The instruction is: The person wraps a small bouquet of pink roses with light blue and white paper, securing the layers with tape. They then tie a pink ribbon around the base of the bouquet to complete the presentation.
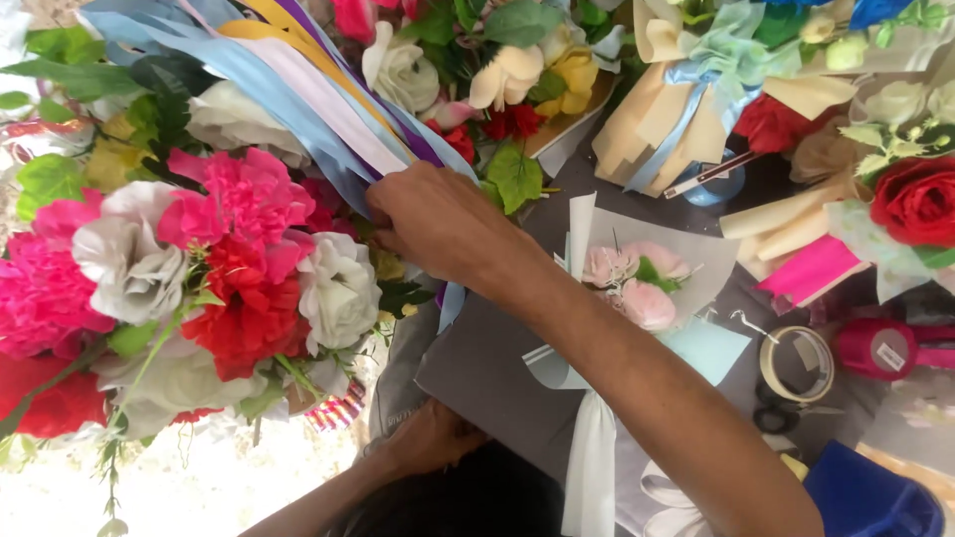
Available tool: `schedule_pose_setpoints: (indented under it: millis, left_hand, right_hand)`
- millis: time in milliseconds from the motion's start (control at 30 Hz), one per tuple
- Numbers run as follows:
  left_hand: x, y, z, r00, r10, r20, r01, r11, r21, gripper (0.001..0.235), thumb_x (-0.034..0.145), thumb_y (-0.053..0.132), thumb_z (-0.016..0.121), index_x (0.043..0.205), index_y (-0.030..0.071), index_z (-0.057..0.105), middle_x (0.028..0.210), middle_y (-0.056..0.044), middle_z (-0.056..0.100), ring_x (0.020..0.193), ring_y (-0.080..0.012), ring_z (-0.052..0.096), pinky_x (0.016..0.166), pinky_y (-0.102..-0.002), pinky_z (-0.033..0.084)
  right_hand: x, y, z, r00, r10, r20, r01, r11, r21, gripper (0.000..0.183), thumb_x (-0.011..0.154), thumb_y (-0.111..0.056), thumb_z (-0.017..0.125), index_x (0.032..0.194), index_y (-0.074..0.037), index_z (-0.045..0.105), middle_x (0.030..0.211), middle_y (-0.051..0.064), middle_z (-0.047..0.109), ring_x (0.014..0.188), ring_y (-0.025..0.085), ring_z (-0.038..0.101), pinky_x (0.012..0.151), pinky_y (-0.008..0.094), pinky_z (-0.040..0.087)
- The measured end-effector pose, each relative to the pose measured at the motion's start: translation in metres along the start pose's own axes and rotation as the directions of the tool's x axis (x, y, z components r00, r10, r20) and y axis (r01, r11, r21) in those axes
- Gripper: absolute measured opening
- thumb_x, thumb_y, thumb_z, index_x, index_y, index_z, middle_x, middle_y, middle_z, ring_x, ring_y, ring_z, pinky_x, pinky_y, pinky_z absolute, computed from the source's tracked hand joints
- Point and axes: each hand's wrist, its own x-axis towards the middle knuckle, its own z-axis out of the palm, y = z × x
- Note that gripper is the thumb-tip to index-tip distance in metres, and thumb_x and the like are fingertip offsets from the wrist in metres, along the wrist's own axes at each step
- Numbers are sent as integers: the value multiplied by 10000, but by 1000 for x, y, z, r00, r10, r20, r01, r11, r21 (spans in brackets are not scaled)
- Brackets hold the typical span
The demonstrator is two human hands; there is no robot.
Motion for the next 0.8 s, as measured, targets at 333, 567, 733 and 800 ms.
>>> schedule_pose_setpoints:
  millis: [333,567,733,800]
  left_hand:
    - [-4,-3,2,999,1,-33,-3,999,-48,416,863,338,769,1148,71,625,1123,-170,707,978,-322,722,722,-482,569]
    - [-6,15,-9,993,-117,32,118,992,-39,511,890,435,711,1285,145,567,1325,-172,620,1136,-409,666,777,-564,556]
    - [-4,3,-3,994,98,-54,-102,992,-71,361,877,320,764,1134,105,631,1156,-156,712,1002,-326,721,726,-481,583]
    - [-4,3,-4,991,124,-50,-127,989,-77,309,879,292,755,1103,106,652,1115,-143,736,980,-311,728,735,-464,584]
  right_hand:
    - [-7,16,-51,970,111,-216,-48,960,276,192,975,-210,743,832,-86,713,778,57,719,678,168,633,628,359,505]
    - [6,20,-38,963,132,-235,-77,970,230,235,943,-301,777,810,-112,737,782,38,747,667,148,657,609,348,539]
    - [14,13,-28,959,124,-256,-95,988,125,295,870,-321,847,750,-101,691,714,55,733,696,254,679,599,453,468]
    - [18,18,-21,959,122,-257,-104,991,85,294,841,-315,855,757,-110,662,705,55,716,715,288,665,623,470,451]
